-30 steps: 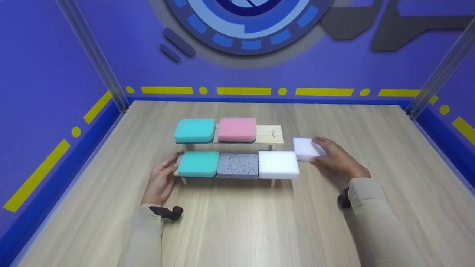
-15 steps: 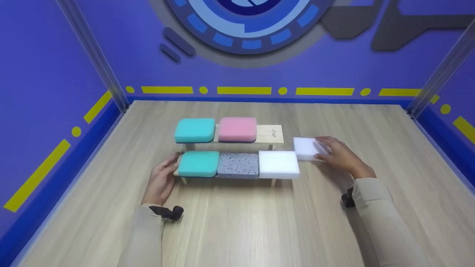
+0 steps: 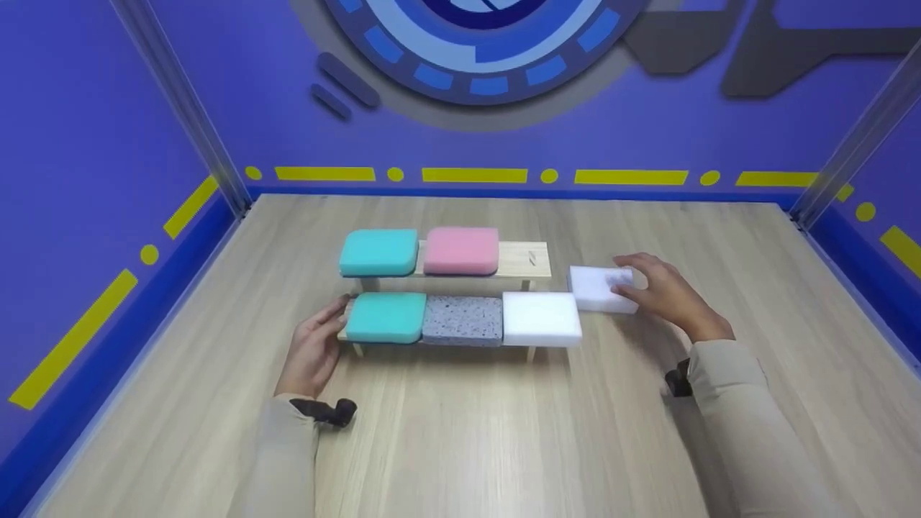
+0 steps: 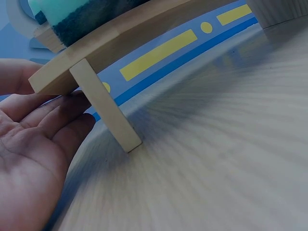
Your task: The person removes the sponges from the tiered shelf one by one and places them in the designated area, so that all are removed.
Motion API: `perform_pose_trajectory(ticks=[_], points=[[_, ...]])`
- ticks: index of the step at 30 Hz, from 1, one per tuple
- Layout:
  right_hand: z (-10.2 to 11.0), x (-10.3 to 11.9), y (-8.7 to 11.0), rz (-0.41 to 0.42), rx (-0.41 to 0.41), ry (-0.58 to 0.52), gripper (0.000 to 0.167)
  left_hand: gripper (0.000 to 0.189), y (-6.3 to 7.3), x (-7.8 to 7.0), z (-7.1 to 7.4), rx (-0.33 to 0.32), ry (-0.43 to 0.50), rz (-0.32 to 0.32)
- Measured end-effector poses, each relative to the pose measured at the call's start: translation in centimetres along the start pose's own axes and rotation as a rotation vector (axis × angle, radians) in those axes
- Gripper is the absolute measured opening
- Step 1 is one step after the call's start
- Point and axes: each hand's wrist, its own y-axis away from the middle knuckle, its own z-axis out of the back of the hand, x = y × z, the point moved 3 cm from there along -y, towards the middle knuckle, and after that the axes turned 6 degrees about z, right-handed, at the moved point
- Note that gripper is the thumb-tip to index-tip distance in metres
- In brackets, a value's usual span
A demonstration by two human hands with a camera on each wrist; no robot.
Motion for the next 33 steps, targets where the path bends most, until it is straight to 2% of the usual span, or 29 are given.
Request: perform_pose_trajectory(ticks=[19, 25, 33], points=[[1.3, 2.8, -1.3, 0.066, 0.001, -0.038, 0.048, 0.054, 0.0, 0.0, -0.1, -0.023, 0.023, -0.011], [1.5, 3.9, -1.8, 0.019, 0.036, -0.033, 0.053, 0.053, -0.1, 0.0, -0.1, -0.022, 0.017, 0.001], [1.8, 5.6, -2.5, 0.045, 0.066, -0.049, 0.052, 0.054, -0.1, 0.0, -0.1, -0.013, 0.007, 0.006]])
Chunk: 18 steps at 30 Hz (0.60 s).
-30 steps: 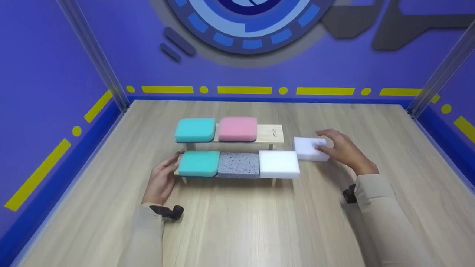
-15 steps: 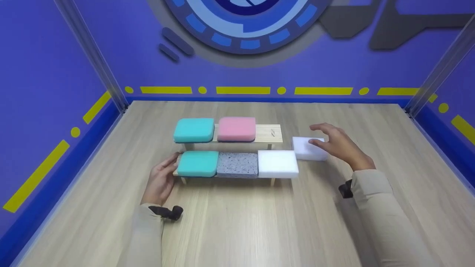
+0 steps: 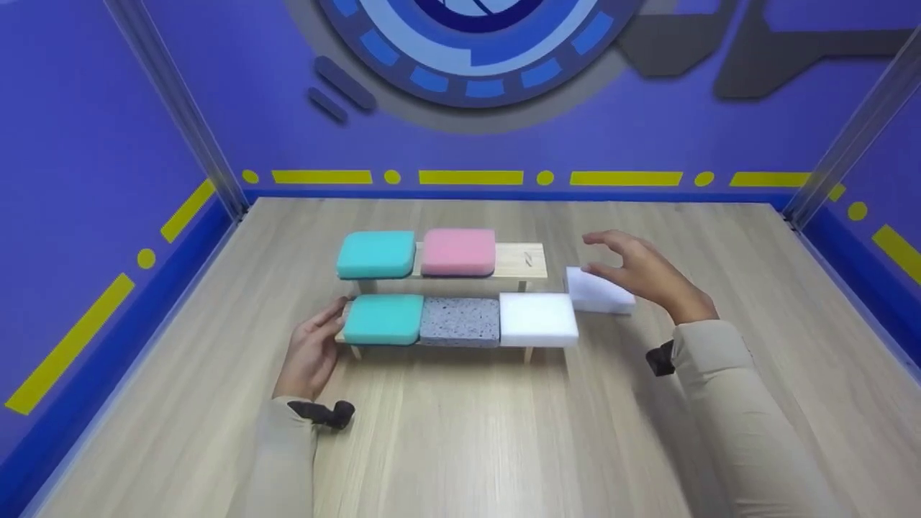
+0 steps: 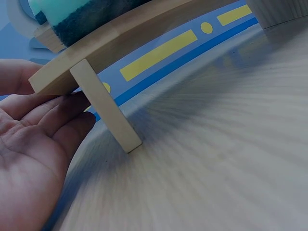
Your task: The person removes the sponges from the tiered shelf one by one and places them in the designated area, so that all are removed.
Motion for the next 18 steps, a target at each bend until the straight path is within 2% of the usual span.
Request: perform_pose_trajectory(ticks=[10, 18], points=[[0.0, 2.1, -1.4, -0.033, 0.084, -0.027, 0.057, 0.055, 0.1, 0.0, 0.0, 0.023, 0.0, -0.011], [-0.2, 3.6, -2.4, -0.044, 0.119, -0.02, 0.065, 0.054, 0.2, -0.1, 0.0, 0.025, 0.012, -0.011]])
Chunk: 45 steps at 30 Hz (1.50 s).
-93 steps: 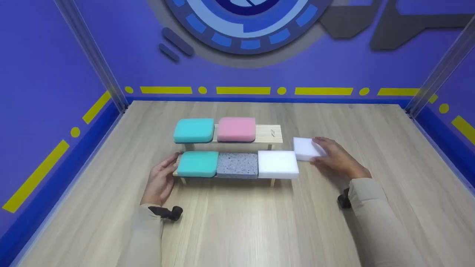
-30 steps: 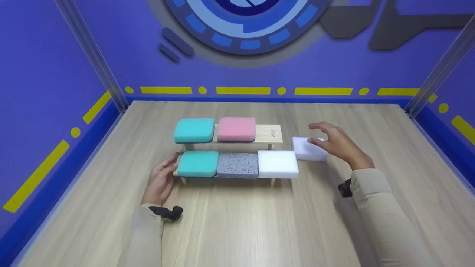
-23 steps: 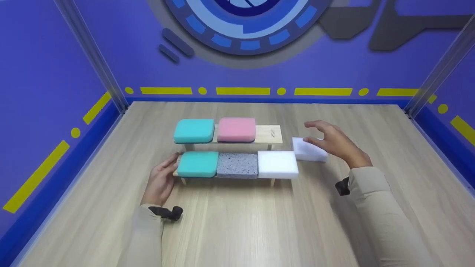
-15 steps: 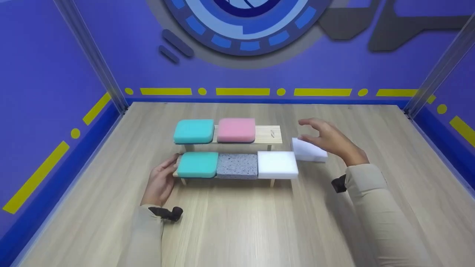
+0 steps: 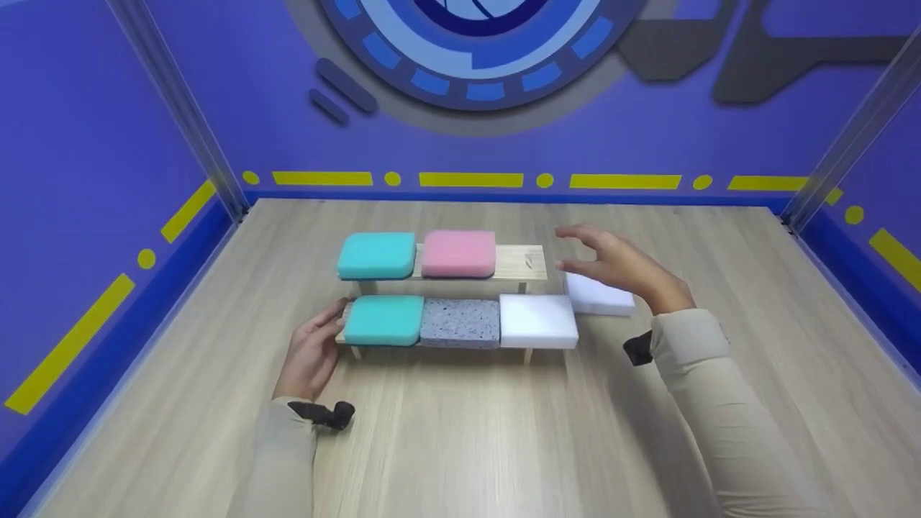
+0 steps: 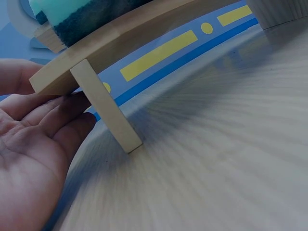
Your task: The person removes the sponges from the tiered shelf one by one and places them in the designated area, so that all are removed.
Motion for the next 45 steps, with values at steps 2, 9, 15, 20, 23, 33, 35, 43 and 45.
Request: perform_pose_trajectory(ticks=[2, 9, 15, 20, 23, 33, 35, 43, 45], points=[[-0.1, 0.4, -0.2, 0.005, 0.005, 0.003, 0.065, 0.054, 0.0, 0.0, 0.0, -0.002, 0.003, 0.002], [-0.4, 1.8, -0.8, 0.047, 0.012, -0.013, 0.061, 0.053, -0.1, 0.0, 0.0, -0.014, -0.002, 0.009], [-0.7, 2.8, -1.5, 0.071, 0.013, 0.004, 0.065, 0.055, -0.2, 0.1, 0.0, -0.014, -0.001, 0.017], [-1.1, 3.7, -2.1, 0.097, 0.021, -0.001, 0.066, 0.055, -0.2, 0.1, 0.0, -0.027, -0.002, 0.017], [-1.3, 4.2, -2.4, 0.106, 0.023, -0.005, 0.066, 0.055, -0.2, 0.1, 0.0, -0.021, 0.0, 0.015], [-2.0, 5.9, -3.5, 0.148, 0.033, -0.003, 0.068, 0.055, -0.3, 0.0, -0.1, -0.016, 0.011, 0.02], [-2.2, 6.2, -3.8, 0.169, 0.03, -0.005, 0.067, 0.055, -0.3, 0.0, 0.0, -0.015, 0.013, 0.021], [-3.5, 8.0, -5.1, 0.207, 0.059, 0.001, 0.066, 0.055, 0.0, 0.1, 0.2, -0.016, -0.018, 0.027], [-3.8, 8.6, -5.5, 0.214, 0.067, 0.005, 0.066, 0.054, -0.1, -0.1, 0.0, -0.012, -0.02, 0.018]])
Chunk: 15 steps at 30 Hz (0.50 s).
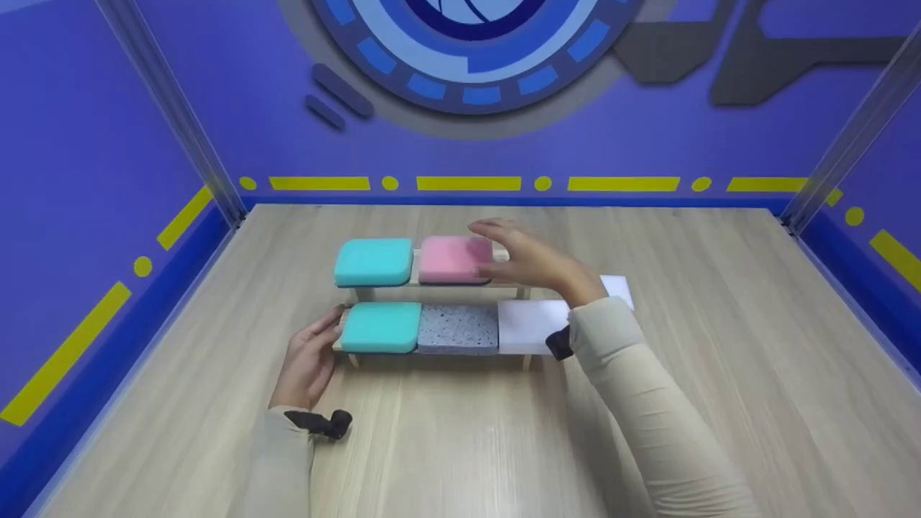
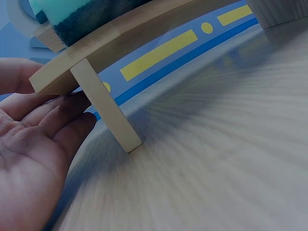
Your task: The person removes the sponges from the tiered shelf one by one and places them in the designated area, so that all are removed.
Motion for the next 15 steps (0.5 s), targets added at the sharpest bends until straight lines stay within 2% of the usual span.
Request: perform_pose_trajectory(ticks=[9, 15], points=[[-1.7, 1.4, -1.3, -0.008, -0.002, 0.089, 0.072, 0.053, 0.0, 0.0, 0.0, -0.022, -0.003, -0.011], [-2.8, 1.7, -1.7, -0.012, -0.004, 0.115, 0.075, 0.053, -0.1, 0.2, 0.2, -0.007, 0.026, -0.022]])
